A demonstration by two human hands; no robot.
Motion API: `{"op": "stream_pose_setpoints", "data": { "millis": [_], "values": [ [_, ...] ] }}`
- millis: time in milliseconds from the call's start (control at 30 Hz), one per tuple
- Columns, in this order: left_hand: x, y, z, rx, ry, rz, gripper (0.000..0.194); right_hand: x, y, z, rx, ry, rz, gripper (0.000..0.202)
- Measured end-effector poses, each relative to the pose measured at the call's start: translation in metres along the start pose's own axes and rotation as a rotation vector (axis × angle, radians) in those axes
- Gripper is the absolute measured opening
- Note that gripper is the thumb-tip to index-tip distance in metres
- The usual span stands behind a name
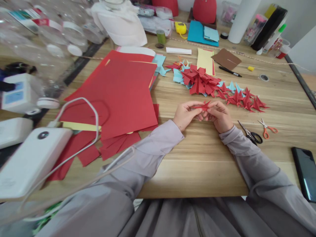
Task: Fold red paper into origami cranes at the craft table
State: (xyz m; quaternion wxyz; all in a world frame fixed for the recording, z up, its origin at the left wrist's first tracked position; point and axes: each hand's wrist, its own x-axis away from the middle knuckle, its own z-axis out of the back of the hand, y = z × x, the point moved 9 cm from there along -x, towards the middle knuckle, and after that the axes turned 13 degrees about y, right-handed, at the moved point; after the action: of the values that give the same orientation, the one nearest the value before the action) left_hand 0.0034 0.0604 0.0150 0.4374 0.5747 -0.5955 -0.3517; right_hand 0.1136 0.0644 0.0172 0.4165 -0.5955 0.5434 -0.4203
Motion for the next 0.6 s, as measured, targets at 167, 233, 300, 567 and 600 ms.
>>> {"op": "stream_pose_setpoints", "data": {
  "millis": [167,233,300,567,600],
  "values": [
    [0.001,0.0,0.0,-0.002,-0.002,0.016,0.018,0.002,-0.004,-0.001,0.002,0.0,0.036,0.017],
    [0.002,-0.001,0.0,-0.013,-0.005,0.036,0.014,0.003,-0.005,0.0,0.009,0.003,0.057,0.016],
    [0.002,0.0,0.0,-0.012,-0.013,0.042,0.012,0.003,-0.004,0.002,0.026,0.009,0.079,0.015],
    [0.0,0.001,-0.001,0.072,-0.023,0.051,0.035,0.006,-0.016,0.005,0.167,0.067,0.276,0.019],
    [-0.001,0.0,-0.001,0.068,-0.026,0.061,0.035,0.008,-0.018,0.004,0.187,0.067,0.307,0.02]
  ]
}}
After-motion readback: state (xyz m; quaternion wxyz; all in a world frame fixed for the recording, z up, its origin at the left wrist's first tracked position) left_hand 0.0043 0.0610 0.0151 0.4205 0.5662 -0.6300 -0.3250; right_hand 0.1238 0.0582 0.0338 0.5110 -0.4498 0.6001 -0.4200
